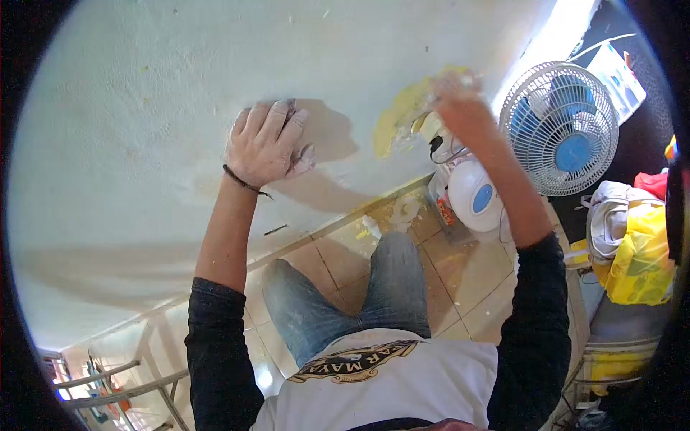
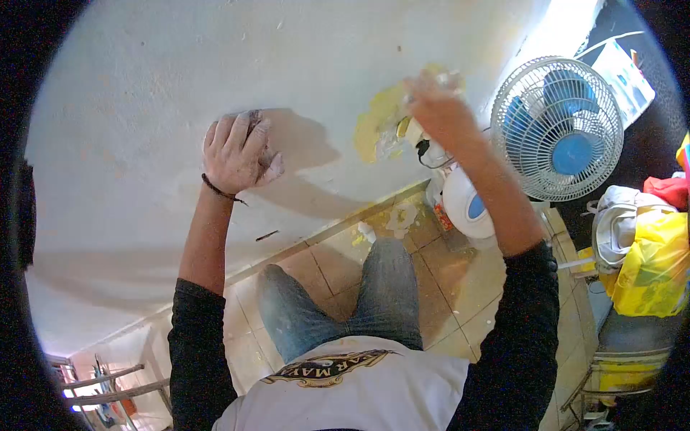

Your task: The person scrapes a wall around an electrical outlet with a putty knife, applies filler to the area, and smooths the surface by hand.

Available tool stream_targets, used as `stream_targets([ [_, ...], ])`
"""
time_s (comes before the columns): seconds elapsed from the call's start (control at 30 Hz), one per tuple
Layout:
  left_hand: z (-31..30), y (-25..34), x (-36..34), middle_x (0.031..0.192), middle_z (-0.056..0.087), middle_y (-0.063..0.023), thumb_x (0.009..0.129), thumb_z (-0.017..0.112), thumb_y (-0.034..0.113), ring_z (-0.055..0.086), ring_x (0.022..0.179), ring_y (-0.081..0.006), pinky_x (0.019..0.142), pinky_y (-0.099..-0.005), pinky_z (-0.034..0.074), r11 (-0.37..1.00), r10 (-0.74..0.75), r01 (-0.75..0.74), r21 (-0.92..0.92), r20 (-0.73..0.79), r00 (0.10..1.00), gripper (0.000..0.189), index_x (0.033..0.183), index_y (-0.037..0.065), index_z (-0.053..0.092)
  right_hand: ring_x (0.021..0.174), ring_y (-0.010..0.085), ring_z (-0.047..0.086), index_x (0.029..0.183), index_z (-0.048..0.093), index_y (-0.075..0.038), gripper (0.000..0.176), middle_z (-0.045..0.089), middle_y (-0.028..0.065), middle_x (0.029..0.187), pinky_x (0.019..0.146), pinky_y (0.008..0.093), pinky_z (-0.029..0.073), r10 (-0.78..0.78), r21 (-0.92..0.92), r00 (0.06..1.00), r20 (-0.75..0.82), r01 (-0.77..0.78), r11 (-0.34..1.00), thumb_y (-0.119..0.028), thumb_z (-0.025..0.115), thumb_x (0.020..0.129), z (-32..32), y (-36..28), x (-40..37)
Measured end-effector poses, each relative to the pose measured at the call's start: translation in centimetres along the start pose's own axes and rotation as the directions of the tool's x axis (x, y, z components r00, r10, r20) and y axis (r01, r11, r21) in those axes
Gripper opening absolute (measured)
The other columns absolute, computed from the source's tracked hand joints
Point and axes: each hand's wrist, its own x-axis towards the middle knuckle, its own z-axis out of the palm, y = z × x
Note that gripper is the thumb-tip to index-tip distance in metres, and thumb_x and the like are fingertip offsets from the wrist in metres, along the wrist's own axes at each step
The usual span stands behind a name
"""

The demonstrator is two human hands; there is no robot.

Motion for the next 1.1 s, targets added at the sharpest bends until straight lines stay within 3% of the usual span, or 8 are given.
stream_targets([
  [0.07,0.0,0.0,-0.2,0.096,0.061,-0.0096,0.073,0.065,0.044,0.058,0.082,-0.0267,0.067,-0.0406,0.047,1.0,-0.017,0.017,-0.011,0.008,1.0,0.043,0.1,0.01,0.064,0.118,0.0234,0.052,0.093,0.07,-0.019,0.015,0.061,0.0052,0.118,0.106,0.0602,0.03,-0.139,0.085,0.96,0.243,0.122,0.989,-0.019,0.06,0.082,3.4,-2.2,-0.6],
  [0.2,0.0,0.0,-0.2,0.096,0.061,-0.0096,0.074,0.065,0.044,0.058,0.081,-0.0268,0.067,-0.0403,0.046,1.0,-0.008,0.007,0.023,0.041,0.999,0.043,0.1,0.01,0.064,0.115,0.023,0.052,0.09,0.069,-0.015,0.014,0.059,0.0048,0.116,0.099,0.0597,0.041,0.086,0.265,0.992,-0.097,-0.057,0.963,-0.023,0.062,0.081,3.3,-1.3,-0.7],
  [0.23,0.0,0.0,-0.2,0.096,0.061,-0.0097,0.074,0.065,0.045,0.057,0.081,-0.0271,0.067,-0.0403,0.046,1.0,-0.015,0.015,0.011,0.036,0.999,0.043,0.1,0.01,0.064,0.116,0.0228,0.052,0.09,0.07,-0.017,0.013,0.057,0.0051,0.122,0.1,0.0593,0.039,-0.074,-0.114,0.994,0.08,0.083,0.99,-0.021,0.062,0.082,0.0,-0.4,-0.3],
  [0.57,0.0,0.1,-0.1,0.098,0.062,-0.0105,0.073,0.065,0.045,0.057,0.081,-0.0289,0.067,-0.0406,0.046,0.999,-0.011,0.01,0.036,0.045,0.999,0.044,0.1,0.01,0.065,0.117,0.0261,0.051,0.099,0.07,-0.01,0.022,0.058,0.0061,0.117,0.101,0.0533,0.041,-0.166,0.042,0.954,0.249,0.161,0.986,-0.017,0.061,0.08,3.4,-6.4,-2.9],
  [0.7,-0.1,0.4,0.5,0.097,0.061,-0.0087,0.074,0.063,0.044,0.058,0.08,-0.0264,0.064,-0.0394,0.045,0.999,-0.014,0.013,0.035,0.012,1.0,0.042,0.099,0.009,0.064,0.111,0.0311,0.055,0.108,0.064,-0.007,0.027,0.059,0.012,0.114,0.096,0.0522,0.044,0.289,0.201,0.897,0.334,-0.367,0.908,-0.016,0.06,0.083,0.4,-10.5,-8.6],
  [0.8,-0.1,0.2,0.6,0.097,0.061,-0.0092,0.073,0.064,0.044,0.058,0.08,-0.0267,0.064,-0.0399,0.045,0.999,0.012,-0.012,0.039,0.004,1.0,0.043,0.098,0.009,0.064,0.082,0.027,0.064,0.11,0.056,-0.008,0.02,0.064,0.012,0.094,0.074,0.0429,0.051,0.47,0.531,0.66,0.587,-0.751,0.392,-0.022,0.054,0.096,4.3,-17.5,-14.6],
  [0.87,-0.1,0.3,-0.1,0.099,0.06,-0.0128,0.071,0.065,0.045,0.056,0.082,-0.0296,0.069,-0.0412,0.045,0.999,0.012,-0.014,0.048,0.048,0.999,0.046,0.102,0.011,0.066,0.062,0.0176,0.06,0.112,0.052,-0.01,0.026,0.061,0.0046,0.079,0.057,0.0357,0.048,0.193,0.365,0.318,0.928,-0.677,-0.64,-0.033,0.048,0.102,3.9,-22.5,-13.5],
  [1.1,-0.3,0.5,0.7,0.095,0.06,-0.0125,0.072,0.063,0.045,0.056,0.079,-0.0296,0.066,-0.0417,0.044,0.997,0.031,-0.036,0.068,0.068,0.997,0.044,0.098,0.01,0.066,0.057,0.014,0.054,0.113,0.049,-0.012,0.034,0.053,0.0018,0.077,0.048,0.0313,0.048,0.214,0.235,0.214,0.953,-0.075,-0.969,-0.044,0.047,0.101,8.0,-32.5,-5.2],
])
